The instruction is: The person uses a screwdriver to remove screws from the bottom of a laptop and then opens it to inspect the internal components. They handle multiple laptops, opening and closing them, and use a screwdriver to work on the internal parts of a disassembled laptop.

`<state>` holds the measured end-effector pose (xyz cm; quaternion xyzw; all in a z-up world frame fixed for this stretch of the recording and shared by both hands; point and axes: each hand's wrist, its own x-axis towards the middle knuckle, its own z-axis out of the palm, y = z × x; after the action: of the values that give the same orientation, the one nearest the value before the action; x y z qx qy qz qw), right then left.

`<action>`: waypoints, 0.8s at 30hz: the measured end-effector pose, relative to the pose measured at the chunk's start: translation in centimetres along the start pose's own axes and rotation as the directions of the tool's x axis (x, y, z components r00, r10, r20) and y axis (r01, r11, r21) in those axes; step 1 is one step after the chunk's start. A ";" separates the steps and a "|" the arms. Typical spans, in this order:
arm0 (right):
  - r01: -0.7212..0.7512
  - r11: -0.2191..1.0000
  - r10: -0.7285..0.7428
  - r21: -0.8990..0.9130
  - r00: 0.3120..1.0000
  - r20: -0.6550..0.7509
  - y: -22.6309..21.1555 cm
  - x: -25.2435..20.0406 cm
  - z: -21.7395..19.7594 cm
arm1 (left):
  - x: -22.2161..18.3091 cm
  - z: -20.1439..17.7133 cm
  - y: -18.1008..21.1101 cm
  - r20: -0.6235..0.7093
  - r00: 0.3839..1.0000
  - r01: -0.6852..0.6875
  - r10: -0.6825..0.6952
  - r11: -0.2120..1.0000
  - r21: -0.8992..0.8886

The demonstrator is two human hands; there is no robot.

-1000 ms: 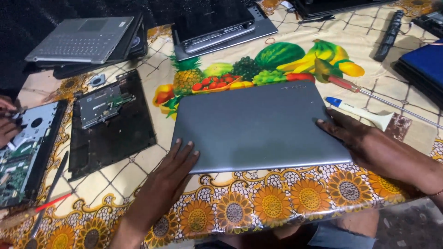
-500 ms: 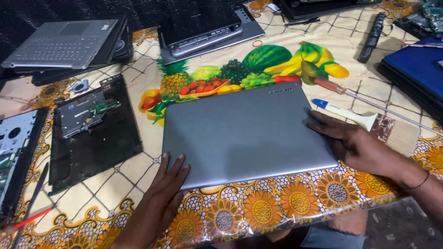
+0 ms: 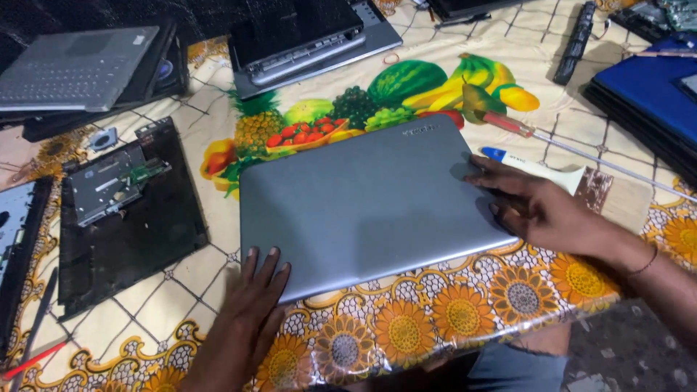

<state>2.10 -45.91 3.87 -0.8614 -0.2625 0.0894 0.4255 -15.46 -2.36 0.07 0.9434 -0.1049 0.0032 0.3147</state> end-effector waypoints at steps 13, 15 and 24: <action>0.363 0.454 -0.027 -0.814 0.919 0.394 -1.0 -2.2 -0.1 | 0.9 -2.9 0.6 0.032 0.974 -0.211 0.224 0.842 0.497; 0.395 0.392 0.044 -0.831 0.894 0.446 -1.2 -1.8 -0.1 | 0.8 -2.7 0.6 0.044 0.967 -0.232 0.252 0.789 0.569; 0.480 0.082 0.338 -0.874 0.811 0.477 -2.4 -0.6 0.9 | 0.8 -2.4 0.1 0.045 0.917 -0.276 0.396 0.550 0.788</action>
<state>0.41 -44.44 5.15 -0.8239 -0.4106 0.1208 -0.3715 -14.58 -1.23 2.11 0.9441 -0.2497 0.1739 -0.1265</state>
